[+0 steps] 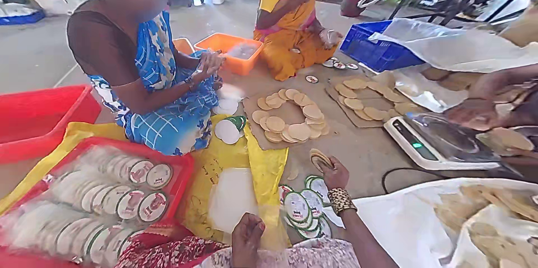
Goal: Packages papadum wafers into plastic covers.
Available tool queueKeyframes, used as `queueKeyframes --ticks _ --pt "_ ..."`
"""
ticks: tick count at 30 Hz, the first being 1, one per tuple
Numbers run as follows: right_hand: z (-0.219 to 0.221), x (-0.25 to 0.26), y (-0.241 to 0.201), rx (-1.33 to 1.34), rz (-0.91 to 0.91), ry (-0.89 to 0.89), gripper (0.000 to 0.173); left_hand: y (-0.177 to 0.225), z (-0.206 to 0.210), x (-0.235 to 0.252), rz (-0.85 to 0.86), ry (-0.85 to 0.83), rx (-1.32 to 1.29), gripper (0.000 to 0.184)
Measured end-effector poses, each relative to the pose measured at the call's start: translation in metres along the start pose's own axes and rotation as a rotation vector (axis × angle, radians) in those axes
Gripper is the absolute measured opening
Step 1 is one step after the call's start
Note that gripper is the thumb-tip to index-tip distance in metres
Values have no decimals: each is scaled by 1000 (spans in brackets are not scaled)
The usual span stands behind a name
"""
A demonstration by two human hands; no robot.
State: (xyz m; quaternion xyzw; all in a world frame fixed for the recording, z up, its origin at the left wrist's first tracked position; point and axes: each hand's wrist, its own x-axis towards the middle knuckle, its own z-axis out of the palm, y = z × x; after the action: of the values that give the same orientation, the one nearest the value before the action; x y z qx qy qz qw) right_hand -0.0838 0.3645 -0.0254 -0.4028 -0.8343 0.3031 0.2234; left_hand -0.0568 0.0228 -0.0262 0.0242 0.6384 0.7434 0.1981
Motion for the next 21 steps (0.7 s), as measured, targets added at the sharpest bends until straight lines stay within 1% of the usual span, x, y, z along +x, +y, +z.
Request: queueKeyframes --ticks 2,5,7,8,10,13,15,16,18,19,20,21 --pt "-19 -14 -9 181 -45 105 27 -2 -1 2 33 20 -5 6" --pt "-56 -51 -20 499 -126 257 22 2 0 1 70 55 -10 5" --pt "-90 -87 -23 649 -168 274 22 4 -1 -1 99 40 16 6" --pt "-109 -109 -21 658 -182 270 22 3 -2 -3 108 29 40 7" --pt "-146 -154 -8 548 -285 276 20 5 -2 -7 119 7 103 9" --pt "-187 -226 26 169 -525 286 17 6 -1 -15 129 -5 156 6" --pt "-197 -269 52 -162 -638 220 16 5 1 -19 153 -15 156 3" --pt "-196 -289 64 -283 -658 139 16 3 2 -22 164 -21 159 3" --pt "-192 -319 78 -386 -612 -92 25 2 2 -25 181 -33 192 3" --pt "-192 -329 81 -393 -590 -155 38 2 2 -26 185 -37 213 3" --pt "-195 -334 84 -389 -583 -172 52 0 2 -28 191 -36 226 3" --pt "-196 -337 86 -355 -578 -149 60 -1 0 -30 191 -37 243 3"
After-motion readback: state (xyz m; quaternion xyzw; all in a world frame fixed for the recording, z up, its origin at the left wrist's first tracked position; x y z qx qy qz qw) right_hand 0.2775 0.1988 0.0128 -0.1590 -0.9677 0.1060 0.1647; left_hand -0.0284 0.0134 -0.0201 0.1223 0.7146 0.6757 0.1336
